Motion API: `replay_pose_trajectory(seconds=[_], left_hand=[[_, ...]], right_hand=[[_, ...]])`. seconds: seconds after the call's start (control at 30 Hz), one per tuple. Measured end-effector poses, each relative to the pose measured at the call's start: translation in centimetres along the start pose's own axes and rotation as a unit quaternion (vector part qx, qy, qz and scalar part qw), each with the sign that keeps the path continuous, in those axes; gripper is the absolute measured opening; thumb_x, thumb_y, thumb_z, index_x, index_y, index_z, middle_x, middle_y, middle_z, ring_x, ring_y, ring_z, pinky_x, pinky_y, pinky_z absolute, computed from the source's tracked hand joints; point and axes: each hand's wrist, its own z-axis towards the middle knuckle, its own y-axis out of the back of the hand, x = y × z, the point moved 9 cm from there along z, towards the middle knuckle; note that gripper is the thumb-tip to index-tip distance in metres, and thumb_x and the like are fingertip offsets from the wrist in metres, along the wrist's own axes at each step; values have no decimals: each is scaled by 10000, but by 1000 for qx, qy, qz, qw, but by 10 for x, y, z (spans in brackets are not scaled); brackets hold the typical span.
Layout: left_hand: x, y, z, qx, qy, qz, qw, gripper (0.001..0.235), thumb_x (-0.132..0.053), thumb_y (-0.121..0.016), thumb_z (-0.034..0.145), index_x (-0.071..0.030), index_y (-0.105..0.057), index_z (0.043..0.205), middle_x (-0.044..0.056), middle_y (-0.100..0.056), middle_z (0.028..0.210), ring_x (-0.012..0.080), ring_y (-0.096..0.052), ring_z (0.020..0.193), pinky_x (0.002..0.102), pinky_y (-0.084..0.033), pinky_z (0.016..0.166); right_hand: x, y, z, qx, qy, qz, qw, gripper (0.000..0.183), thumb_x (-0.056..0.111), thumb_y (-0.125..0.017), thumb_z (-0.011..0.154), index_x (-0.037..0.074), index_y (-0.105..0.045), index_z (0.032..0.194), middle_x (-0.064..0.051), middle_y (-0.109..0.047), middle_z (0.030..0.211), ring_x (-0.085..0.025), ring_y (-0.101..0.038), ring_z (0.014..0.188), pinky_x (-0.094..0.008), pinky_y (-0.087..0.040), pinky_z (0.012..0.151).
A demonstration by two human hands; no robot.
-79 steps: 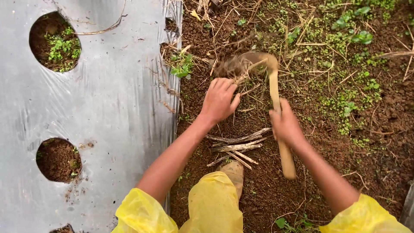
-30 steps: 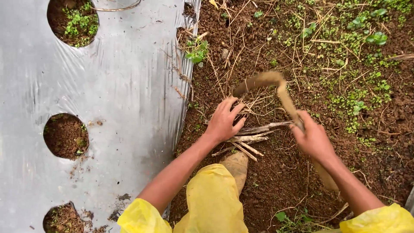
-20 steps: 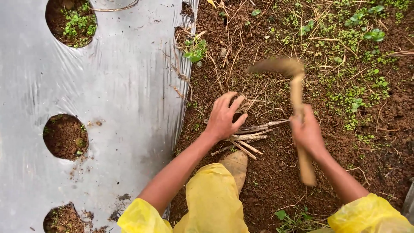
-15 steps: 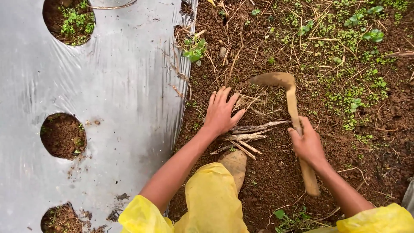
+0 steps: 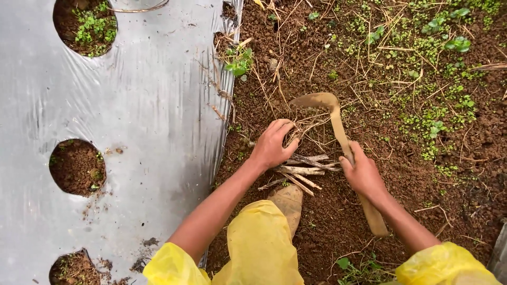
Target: Pulling weeds from holes in plastic mulch and clearing dry plant debris using a sickle and hands.
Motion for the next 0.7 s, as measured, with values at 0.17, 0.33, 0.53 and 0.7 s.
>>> replay_pose_trajectory(seconds=[0.17,0.33,0.53,0.7], left_hand=[[2,-12,-4,-50,-89,27,994,457,-261,-656,925,39,-636,1270,219,-633,1246,355,-592,1272,454,-472,1108],[-11,-5,-11,-54,-111,37,992,429,-217,-653,914,38,-625,1258,236,-634,1220,379,-607,1241,485,-471,1093],[-10,5,-7,-92,-94,45,990,353,-225,-646,908,-2,-591,1177,223,-630,1149,359,-611,1198,491,-463,1083],[-40,38,-9,-117,-71,89,987,633,-340,-670,922,-50,-429,1431,241,-477,1435,384,-452,1393,569,-377,1169]], right_hand=[[2,11,-8,-17,44,-43,998,371,21,-517,1025,-38,-522,1391,-194,-632,735,-184,-483,502,-288,-414,455],[38,35,-2,-93,76,80,990,324,-2,-463,1054,-41,-475,1375,-150,-569,766,-150,-463,491,-242,-409,421],[17,22,-1,-63,37,68,995,302,3,-467,1038,-58,-472,1334,-112,-546,712,-133,-471,457,-236,-414,367],[-14,-2,-40,1,-24,0,1000,299,-17,-483,1029,-35,-523,1324,-170,-581,730,-178,-478,482,-241,-382,402]])
